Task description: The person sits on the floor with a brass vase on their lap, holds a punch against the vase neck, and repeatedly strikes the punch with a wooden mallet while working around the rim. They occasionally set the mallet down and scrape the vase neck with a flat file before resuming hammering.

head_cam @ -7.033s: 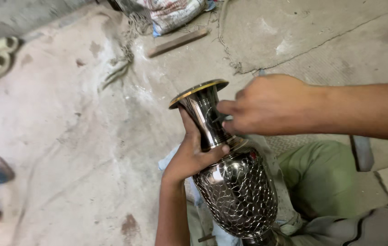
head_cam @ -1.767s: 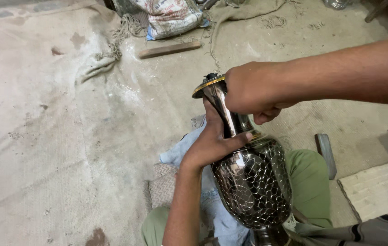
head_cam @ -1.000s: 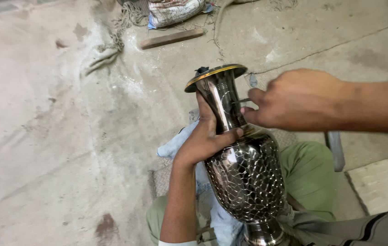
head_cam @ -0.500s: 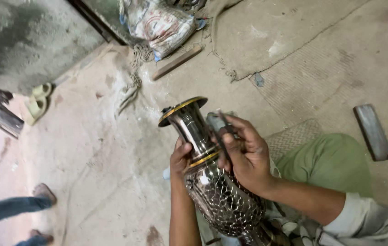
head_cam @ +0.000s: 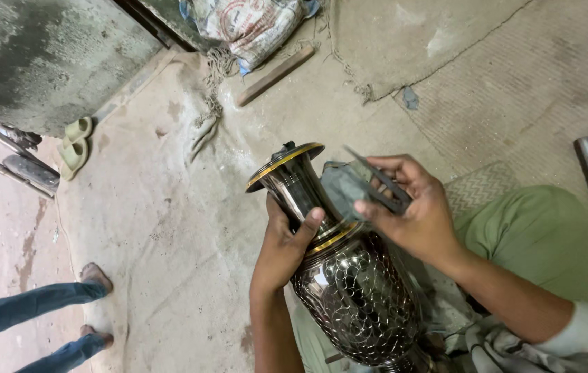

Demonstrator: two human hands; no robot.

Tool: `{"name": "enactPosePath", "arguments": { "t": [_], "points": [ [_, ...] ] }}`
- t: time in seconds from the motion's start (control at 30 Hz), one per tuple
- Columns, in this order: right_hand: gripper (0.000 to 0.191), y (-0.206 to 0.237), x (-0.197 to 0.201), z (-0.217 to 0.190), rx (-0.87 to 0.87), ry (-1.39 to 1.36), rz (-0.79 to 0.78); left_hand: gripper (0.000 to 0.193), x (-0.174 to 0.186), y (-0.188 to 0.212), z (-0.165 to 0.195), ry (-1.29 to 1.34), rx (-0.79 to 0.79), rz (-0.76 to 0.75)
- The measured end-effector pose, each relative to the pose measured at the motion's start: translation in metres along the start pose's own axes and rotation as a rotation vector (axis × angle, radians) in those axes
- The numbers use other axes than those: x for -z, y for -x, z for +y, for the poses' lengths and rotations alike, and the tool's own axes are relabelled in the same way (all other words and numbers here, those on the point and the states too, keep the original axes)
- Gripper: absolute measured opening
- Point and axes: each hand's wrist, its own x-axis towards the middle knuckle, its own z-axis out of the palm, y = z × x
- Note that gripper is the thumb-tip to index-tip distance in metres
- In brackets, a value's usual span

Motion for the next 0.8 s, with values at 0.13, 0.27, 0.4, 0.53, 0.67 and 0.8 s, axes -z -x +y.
{"name": "enactPosePath", "arguments": {
  "t": [0.13, 0.27, 0.4, 0.53, 0.67, 0.8],
  "points": [
    [0.038, 0.015, -0.004, -0.043, -0.227, 0.257, -0.26, 0.078, 0.006, 0.001, -0.007, 0.112, -0.029, -0.057],
    [0.041, 0.011, -0.008, -0.064, -0.028, 0.2, -0.21, 0.074, 0.008, 0.003, -0.01, 0.131, -0.054, -0.079],
    [0.04, 0.002, -0.007, -0.07, -0.057, 0.288, -0.294, 0.072, 0.006, 0.004, -0.01, 0.152, -0.008, -0.045],
    [0.041, 0.0, -0.007, -0.074, -0.064, 0.313, -0.308, 0.071, 0.004, 0.004, -0.007, 0.146, 0.0, -0.023],
    [0.048, 0.001, -0.009, -0.077, -0.168, 0.372, -0.368, 0.069, 0.003, 0.005, -0.004, 0.184, 0.089, 0.006],
    [0.043, 0.0, -0.01, -0.078, -0.067, 0.335, -0.308, 0.07, 0.002, 0.006, -0.002, 0.199, 0.086, 0.0]
  ]
}}
